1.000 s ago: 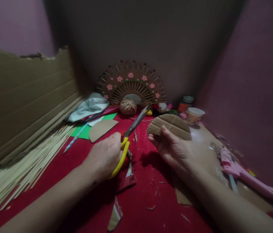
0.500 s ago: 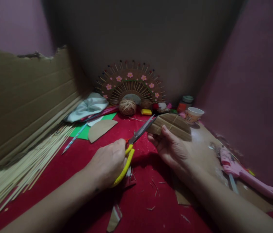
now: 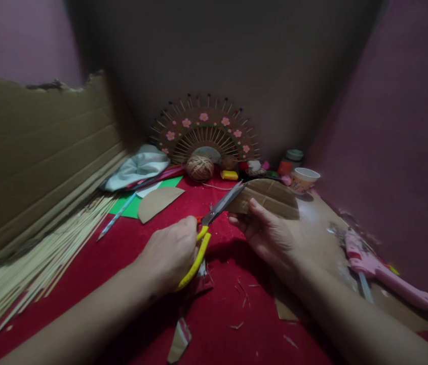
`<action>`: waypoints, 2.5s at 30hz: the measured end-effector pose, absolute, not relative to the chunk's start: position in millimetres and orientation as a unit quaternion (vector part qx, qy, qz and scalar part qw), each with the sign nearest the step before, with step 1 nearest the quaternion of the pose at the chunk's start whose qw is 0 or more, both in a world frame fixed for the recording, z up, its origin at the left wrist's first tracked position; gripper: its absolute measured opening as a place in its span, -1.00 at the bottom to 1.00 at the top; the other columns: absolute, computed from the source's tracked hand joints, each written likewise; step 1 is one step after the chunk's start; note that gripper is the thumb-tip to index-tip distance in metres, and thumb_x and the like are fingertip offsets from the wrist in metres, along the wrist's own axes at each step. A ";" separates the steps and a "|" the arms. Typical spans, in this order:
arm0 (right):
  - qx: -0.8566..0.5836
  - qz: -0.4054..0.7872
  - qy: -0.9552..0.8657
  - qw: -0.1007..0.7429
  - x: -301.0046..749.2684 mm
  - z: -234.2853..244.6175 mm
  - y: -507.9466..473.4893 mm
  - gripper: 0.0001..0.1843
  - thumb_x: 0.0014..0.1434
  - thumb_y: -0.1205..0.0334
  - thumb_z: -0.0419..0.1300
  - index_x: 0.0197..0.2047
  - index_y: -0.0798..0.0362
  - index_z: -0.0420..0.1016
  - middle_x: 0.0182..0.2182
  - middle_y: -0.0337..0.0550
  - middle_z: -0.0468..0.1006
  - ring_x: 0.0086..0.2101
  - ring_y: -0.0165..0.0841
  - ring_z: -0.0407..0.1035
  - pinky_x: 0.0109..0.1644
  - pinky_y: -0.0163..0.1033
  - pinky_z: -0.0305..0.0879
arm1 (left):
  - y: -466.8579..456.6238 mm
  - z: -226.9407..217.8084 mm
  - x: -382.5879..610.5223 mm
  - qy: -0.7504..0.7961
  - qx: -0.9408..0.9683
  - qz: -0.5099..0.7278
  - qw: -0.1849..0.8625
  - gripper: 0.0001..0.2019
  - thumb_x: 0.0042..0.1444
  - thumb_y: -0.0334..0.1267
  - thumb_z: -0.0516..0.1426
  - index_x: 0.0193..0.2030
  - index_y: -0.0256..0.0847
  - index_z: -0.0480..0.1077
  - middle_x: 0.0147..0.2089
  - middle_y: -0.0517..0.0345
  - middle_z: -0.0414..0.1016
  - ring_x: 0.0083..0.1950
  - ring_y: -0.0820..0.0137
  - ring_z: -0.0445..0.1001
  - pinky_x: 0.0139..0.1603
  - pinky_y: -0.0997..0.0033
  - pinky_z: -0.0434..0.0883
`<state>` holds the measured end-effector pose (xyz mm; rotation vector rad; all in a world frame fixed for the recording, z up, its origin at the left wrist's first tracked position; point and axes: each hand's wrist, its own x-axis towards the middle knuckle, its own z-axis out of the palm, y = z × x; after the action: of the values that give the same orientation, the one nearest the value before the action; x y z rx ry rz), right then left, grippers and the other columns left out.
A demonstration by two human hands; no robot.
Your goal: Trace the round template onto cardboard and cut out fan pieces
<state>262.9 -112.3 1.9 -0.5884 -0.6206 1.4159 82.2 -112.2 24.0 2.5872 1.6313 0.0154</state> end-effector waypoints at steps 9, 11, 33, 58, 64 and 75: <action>-0.279 0.622 -0.299 0.668 264.9 0.7 -112.5 -0.92 -0.05 0.28 0.28 -0.41 0.06 0.47 -0.51 -0.18 0.56 -0.44 -0.32 0.48 -0.27 -0.18 0.46 | -113.2 28.8 81.7 0.528 0.848 -0.013 0.033 -0.75 0.19 -0.18 -0.21 -0.24 -0.22 0.20 -0.31 -0.08 0.48 -0.28 0.13 0.51 -0.43 0.30 0.27; -0.284 0.615 -0.300 0.672 265.1 -0.1 -111.9 -0.92 -0.05 0.28 0.28 -0.42 0.05 0.46 -0.53 -0.20 0.55 -0.44 -0.32 0.48 -0.25 -0.15 0.46 | -113.0 29.2 81.2 0.527 0.849 -0.021 0.029 -0.74 0.20 -0.17 -0.21 -0.24 -0.22 0.20 -0.31 -0.08 0.48 -0.28 0.13 0.51 -0.43 0.30 0.28; -0.249 0.643 -0.301 0.659 265.2 -0.9 -111.7 -0.84 -0.04 0.32 0.28 -0.31 0.09 0.50 -0.42 -0.16 0.60 -0.47 -0.32 0.49 -0.38 -0.21 0.47 | -111.1 26.4 80.6 0.533 0.843 0.021 0.072 -0.82 0.16 -0.13 -0.17 -0.33 -0.16 0.11 -0.33 0.00 0.40 -0.34 0.20 0.43 -0.44 0.32 0.20; -0.271 0.638 -0.301 0.655 265.9 -2.4 -111.0 -0.84 -0.05 0.30 0.29 -0.32 0.10 0.50 -0.43 -0.17 0.59 -0.45 -0.33 0.48 -0.34 -0.20 0.47 | -105.0 25.9 77.2 0.543 0.839 -0.025 0.027 -0.80 0.13 -0.25 -0.13 -0.26 -0.22 0.27 -0.39 -0.03 0.48 -0.34 0.17 0.49 -0.45 0.34 0.24; -0.261 0.640 -0.312 0.652 267.5 -1.9 -111.3 -0.80 -0.03 0.32 0.27 -0.25 0.08 0.49 -0.41 -0.19 0.59 -0.44 -0.34 0.48 -0.36 -0.19 0.46 | -103.9 26.0 71.0 0.539 0.842 0.008 0.006 -0.80 0.15 -0.22 -0.14 -0.32 -0.20 0.25 -0.42 -0.01 0.44 -0.35 0.19 0.45 -0.45 0.35 0.20; -0.248 0.643 -0.313 0.653 268.8 -1.5 -115.1 -0.61 -0.01 0.38 0.25 -0.07 0.00 0.44 -0.37 -0.21 0.59 -0.38 -0.33 0.47 -0.27 -0.17 0.43 | -105.8 35.1 72.5 0.546 0.835 0.026 0.062 -0.85 0.15 -0.20 -0.18 -0.37 -0.14 0.10 -0.42 0.06 0.37 -0.41 0.27 0.39 -0.44 0.34 0.19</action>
<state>268.8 -115.1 -1.5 -0.5632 -0.7097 1.4599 72.5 -105.8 35.1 2.5260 1.6499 0.0775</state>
